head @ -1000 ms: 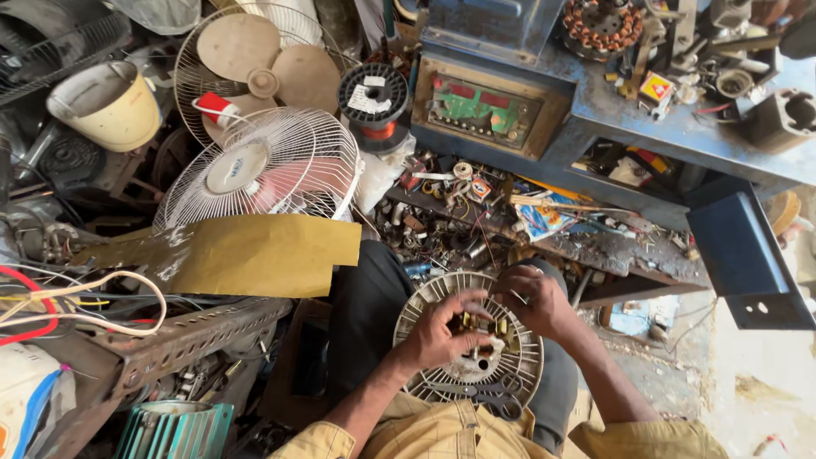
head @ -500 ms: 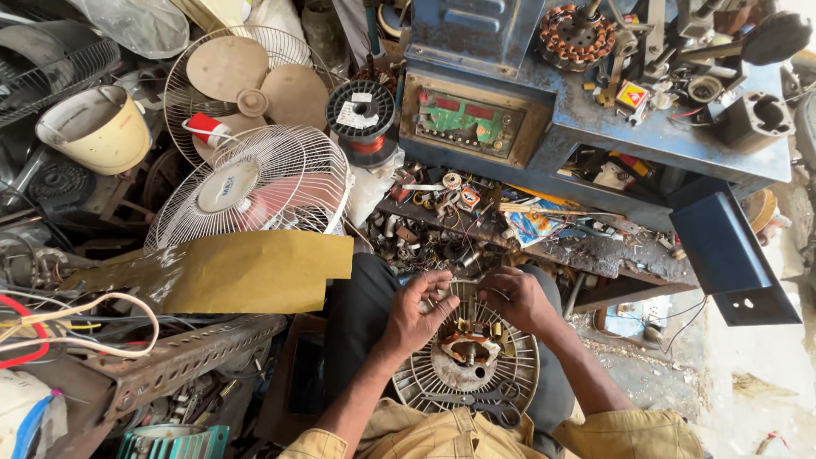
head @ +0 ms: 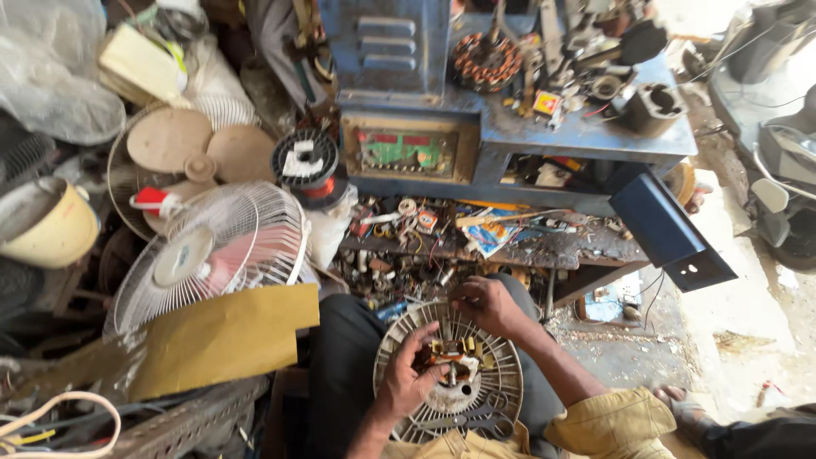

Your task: The person cuts a piece of yellow insulating paper with scissors and wraps it around the copper windings of a motor stator. They then insert the wrapped assembly into the stator slots and adjust the fit by hand.

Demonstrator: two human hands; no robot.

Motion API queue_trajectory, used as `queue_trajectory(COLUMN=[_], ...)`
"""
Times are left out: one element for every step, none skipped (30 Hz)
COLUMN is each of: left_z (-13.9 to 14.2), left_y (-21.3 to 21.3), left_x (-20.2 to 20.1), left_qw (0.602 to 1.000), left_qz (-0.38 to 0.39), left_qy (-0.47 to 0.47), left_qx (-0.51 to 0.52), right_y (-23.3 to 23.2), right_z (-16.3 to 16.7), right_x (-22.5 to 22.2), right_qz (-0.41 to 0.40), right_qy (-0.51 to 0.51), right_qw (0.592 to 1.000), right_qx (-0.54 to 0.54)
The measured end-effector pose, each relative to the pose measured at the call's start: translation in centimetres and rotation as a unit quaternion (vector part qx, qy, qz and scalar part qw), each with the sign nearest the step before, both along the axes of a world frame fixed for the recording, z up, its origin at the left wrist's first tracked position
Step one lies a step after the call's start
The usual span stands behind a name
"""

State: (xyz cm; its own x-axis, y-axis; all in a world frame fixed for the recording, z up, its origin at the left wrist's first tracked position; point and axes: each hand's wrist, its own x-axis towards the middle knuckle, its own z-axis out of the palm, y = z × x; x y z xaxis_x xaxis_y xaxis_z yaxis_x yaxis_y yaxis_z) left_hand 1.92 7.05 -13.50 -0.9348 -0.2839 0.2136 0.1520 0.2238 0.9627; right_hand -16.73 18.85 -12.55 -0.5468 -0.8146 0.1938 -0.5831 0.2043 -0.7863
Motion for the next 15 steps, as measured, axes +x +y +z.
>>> queue_trajectory(left_z=[0.0, 0.1, 0.1, 0.1, 0.1, 0.1, 0.2, 0.3, 0.5, 0.4, 0.6, 0.7, 0.9, 1.0, 1.1], left_y=[0.2, 0.2, 0.2, 0.0, -0.1, -0.2, -0.2, -0.2, -0.2, -0.1, 0.0, 0.1, 0.2, 0.2, 0.2], left_x=[0.0, -0.1, -0.4, -0.7, -0.9, -1.0, -1.1, -1.2, -1.2, -1.2, -1.2, -1.1, -1.1, -1.0, -1.0], left_qw=[0.999, 0.995, 0.988, 0.989, 0.990, 0.990, 0.990, 0.989, 0.988, 0.989, 0.990, 0.992, 0.990, 0.988, 0.986], left_qz=[-0.005, -0.011, -0.017, -0.027, -0.037, -0.047, -0.055, -0.062, -0.069, -0.071, -0.073, -0.075, -0.076, -0.076, -0.077], left_qy=[-0.046, -0.092, -0.137, -0.132, -0.130, -0.130, -0.130, -0.132, -0.135, -0.129, -0.117, -0.105, -0.119, -0.135, -0.149], left_qx=[0.025, 0.049, 0.073, 0.058, 0.044, 0.033, 0.021, 0.010, -0.002, 0.000, 0.001, 0.003, 0.008, 0.014, 0.021], right_y=[0.2, 0.5, 0.8, 1.1, 1.4, 1.7, 1.9, 2.1, 2.1, 2.1, 2.1, 2.0, 1.9, 1.8, 1.8], right_z=[0.2, 0.5, 0.7, 0.9, 1.0, 1.0, 0.8, 0.6, 0.3, 0.0, -0.2, -0.4, -0.6, -0.7, -0.7], right_x=[0.0, 0.0, -0.2, -0.3, -0.4, -0.5, -0.6, -0.6, -0.5, -0.3, -0.1, 0.1, 0.3, 0.5, 0.6], right_qz=[-0.013, -0.027, -0.041, -0.054, -0.066, -0.078, -0.084, -0.089, -0.094, -0.081, -0.069, -0.056, -0.056, -0.055, -0.055], right_qy=[0.022, 0.044, 0.066, 0.066, 0.064, 0.059, 0.039, 0.016, -0.008, 0.004, 0.022, 0.039, 0.015, -0.013, -0.039], right_qw=[1.000, 0.999, 0.997, 0.996, 0.995, 0.994, 0.995, 0.996, 0.996, 0.997, 0.997, 0.997, 0.998, 0.998, 0.997], right_qx=[-0.005, -0.009, -0.013, -0.025, -0.036, -0.044, -0.029, -0.014, 0.000, -0.009, -0.019, -0.029, -0.029, -0.027, -0.026])
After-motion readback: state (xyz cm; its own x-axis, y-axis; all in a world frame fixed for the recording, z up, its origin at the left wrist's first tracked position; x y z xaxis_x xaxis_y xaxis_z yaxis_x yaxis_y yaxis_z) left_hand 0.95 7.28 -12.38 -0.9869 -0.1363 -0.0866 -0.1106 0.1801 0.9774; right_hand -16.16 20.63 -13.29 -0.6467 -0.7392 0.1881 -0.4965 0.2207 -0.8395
